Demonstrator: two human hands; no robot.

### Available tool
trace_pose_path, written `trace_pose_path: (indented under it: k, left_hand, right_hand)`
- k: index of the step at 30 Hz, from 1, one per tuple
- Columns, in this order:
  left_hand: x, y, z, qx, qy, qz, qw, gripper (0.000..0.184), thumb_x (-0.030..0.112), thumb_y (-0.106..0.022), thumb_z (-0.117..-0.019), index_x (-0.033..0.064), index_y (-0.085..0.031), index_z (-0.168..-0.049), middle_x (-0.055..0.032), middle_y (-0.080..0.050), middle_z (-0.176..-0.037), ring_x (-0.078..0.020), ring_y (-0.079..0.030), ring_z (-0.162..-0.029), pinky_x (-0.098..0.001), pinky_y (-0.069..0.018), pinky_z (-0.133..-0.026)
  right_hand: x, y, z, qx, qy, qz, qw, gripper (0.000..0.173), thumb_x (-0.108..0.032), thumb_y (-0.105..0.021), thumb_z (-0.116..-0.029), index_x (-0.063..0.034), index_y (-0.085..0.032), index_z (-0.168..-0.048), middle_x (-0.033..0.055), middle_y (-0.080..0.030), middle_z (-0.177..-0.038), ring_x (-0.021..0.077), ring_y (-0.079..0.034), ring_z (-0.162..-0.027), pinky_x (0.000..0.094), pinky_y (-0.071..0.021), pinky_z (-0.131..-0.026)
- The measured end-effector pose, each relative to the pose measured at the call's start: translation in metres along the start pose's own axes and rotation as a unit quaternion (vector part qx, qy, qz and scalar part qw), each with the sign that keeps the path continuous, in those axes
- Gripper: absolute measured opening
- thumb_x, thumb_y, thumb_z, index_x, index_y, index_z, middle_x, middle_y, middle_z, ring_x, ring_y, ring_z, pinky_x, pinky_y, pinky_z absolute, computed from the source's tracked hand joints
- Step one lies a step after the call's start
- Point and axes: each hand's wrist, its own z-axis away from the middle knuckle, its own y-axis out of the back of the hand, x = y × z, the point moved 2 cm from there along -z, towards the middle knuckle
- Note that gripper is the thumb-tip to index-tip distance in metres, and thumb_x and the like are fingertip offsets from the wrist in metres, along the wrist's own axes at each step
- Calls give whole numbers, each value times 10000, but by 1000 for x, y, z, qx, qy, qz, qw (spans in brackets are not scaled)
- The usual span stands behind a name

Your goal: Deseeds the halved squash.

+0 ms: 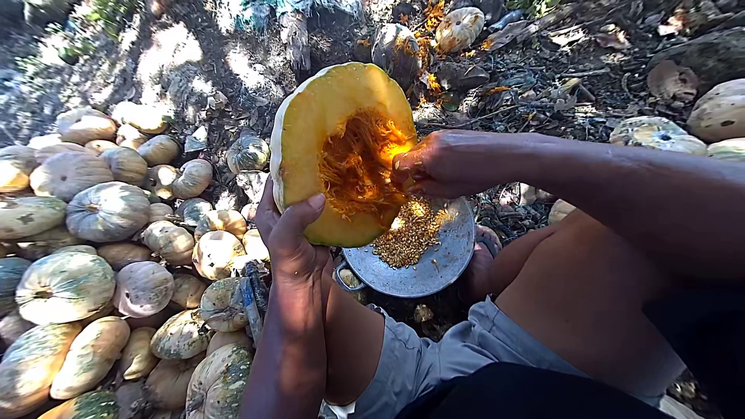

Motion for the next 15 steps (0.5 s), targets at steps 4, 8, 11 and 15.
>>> trace_pose_path:
  k: [4,8,11,15]
  left_hand:
    - [2,-1,1,4,-7,5,1000,456,46,-706,-708,95,-637,-1156,-46,-732,-998,-132,-726,-902,-344,-629,-778]
    - [0,-1,1,5,0,4,1000,446,51,-688,-720,95,-635,-1161,-52,-732,-1002,-135,-727,-903,-348,-629,-774]
    - [1,0,1,9,1,4,1000,453,53,-692,-725,86,-640,-1174,-59,-732,-1015,-143,-727,-912,-355,-629,-790]
    - [2,3,1,-7,-31,4,999,476,54,-710,-716,88,-634,-1184,-47,-732,-1025,-137,-725,-924,-352,-628,-803]
  right_hand:
    - [-4,0,4,18,-10,-27,999,188,-236,-617,-978,-97,-677,-1090,-13,-566,-694,118,-553,-599,341,-496,-593]
    - [-3,-3,1,8,11,-23,1000,113,-191,-623,-974,-109,-692,-1010,12,-630,-762,150,-622,-668,388,-536,-636]
    - [-2,4,6,-7,14,-65,998,98,-179,-661,-950,-122,-656,-871,-29,-597,-723,79,-580,-631,304,-494,-585]
    - [-12,2,8,-14,-17,-92,996,189,-206,-701,-950,-110,-710,-1112,-44,-581,-673,64,-540,-562,288,-487,-557]
